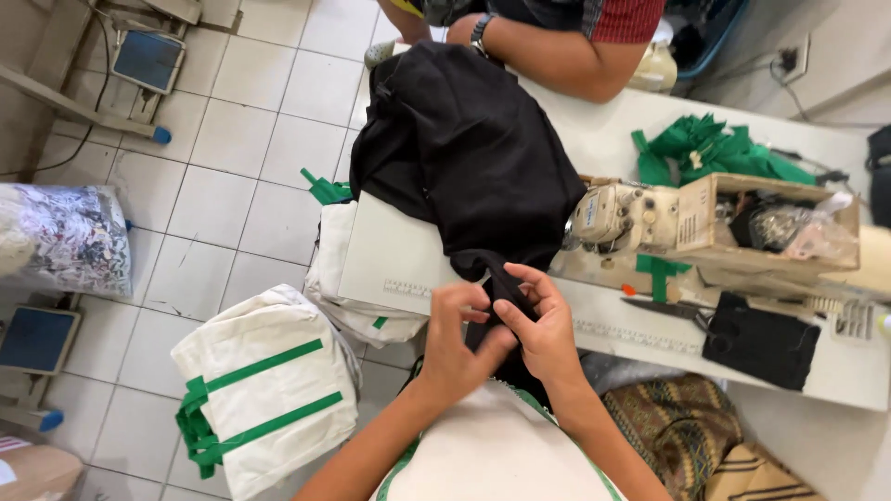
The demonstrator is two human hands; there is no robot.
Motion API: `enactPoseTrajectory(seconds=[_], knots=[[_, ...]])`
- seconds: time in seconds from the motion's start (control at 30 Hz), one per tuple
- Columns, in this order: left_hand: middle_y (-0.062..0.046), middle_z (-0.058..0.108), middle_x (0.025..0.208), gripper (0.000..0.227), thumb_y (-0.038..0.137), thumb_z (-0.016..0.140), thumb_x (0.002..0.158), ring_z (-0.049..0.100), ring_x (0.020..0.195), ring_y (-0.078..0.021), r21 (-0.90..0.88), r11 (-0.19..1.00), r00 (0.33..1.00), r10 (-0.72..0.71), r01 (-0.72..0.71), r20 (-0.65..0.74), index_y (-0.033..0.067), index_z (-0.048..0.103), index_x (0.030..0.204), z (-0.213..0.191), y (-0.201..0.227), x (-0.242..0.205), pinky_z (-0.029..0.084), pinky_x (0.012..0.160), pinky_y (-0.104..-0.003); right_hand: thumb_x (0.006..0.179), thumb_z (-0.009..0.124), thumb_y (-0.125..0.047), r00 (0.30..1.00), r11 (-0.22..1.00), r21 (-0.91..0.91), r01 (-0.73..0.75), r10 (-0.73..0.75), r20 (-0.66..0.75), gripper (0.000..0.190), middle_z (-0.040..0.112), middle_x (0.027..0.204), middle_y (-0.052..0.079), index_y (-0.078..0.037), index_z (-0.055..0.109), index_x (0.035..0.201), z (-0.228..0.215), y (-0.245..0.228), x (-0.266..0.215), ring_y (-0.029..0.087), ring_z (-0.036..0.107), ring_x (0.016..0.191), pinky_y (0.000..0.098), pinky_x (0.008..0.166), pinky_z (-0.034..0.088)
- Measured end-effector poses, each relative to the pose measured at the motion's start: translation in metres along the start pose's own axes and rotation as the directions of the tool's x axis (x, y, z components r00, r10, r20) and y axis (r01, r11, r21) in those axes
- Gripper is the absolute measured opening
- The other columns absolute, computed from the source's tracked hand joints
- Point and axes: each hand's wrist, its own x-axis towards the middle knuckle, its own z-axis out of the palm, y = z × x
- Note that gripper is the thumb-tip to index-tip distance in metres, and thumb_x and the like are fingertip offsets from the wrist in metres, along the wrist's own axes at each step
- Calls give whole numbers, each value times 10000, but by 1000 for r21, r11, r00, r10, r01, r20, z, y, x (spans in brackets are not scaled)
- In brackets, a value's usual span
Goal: A person measures the width of a black fabric garment piece using a measuring tape on a sewing table and then folds the material.
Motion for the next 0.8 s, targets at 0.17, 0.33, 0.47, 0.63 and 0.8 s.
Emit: enactPoseTrajectory(seconds=[0.17, 0.33, 0.47, 0.63, 0.8], knots=[[-46, 554, 1066, 332, 144, 852, 848, 699, 827, -211, 231, 933, 959, 255, -277, 120, 86, 653, 1107, 33, -10, -23, 642, 723, -304, 1066, 539, -272, 995, 956, 276, -100, 98, 20, 356, 694, 695, 105, 45, 699, 1060, -36, 21, 19, 106, 630, 548, 207, 452, 510], [-84, 717, 893, 108, 40, 803, 855, 738, 771, -181, -26, 999, 995, 41, -44, -86, 39, 761, 954, 54, 2, -18, 622, 633, -261, 944, 601, -416, 945, 949, 297, -111, 8, 328, 642, 743, 1059, 214, 88, 560, 1339, -83, -7, 24, 190, 727, 796, 290, 590, 618], [-97, 743, 821, 86, 59, 735, 936, 729, 741, -107, -189, 978, 989, -111, 90, -99, 17, 802, 904, 76, 20, -17, 611, 585, -259, 750, 864, 5, 926, 986, 154, 64, -116, 359, 515, 709, 903, 214, 154, 609, 1172, -115, -16, 21, 239, 704, 789, 346, 683, 640], [-111, 749, 850, 77, 31, 743, 894, 786, 758, -221, -54, 997, 994, -55, 50, -96, -5, 761, 960, 110, 27, -32, 659, 601, -271, 811, 806, 62, 950, 985, 18, 170, -168, 263, 246, 703, 886, 137, 95, 705, 1033, -131, -35, 2, 116, 620, 711, 241, 615, 553], [-106, 579, 1075, 345, 124, 756, 918, 704, 882, -190, 25, 997, 996, 72, -74, 49, 29, 531, 1162, 128, 42, -35, 694, 819, -294, 939, 707, -5, 932, 953, -92, 287, -257, 255, 170, 684, 985, 83, -55, 721, 1100, -143, -57, -10, 149, 669, 816, 240, 698, 565]])
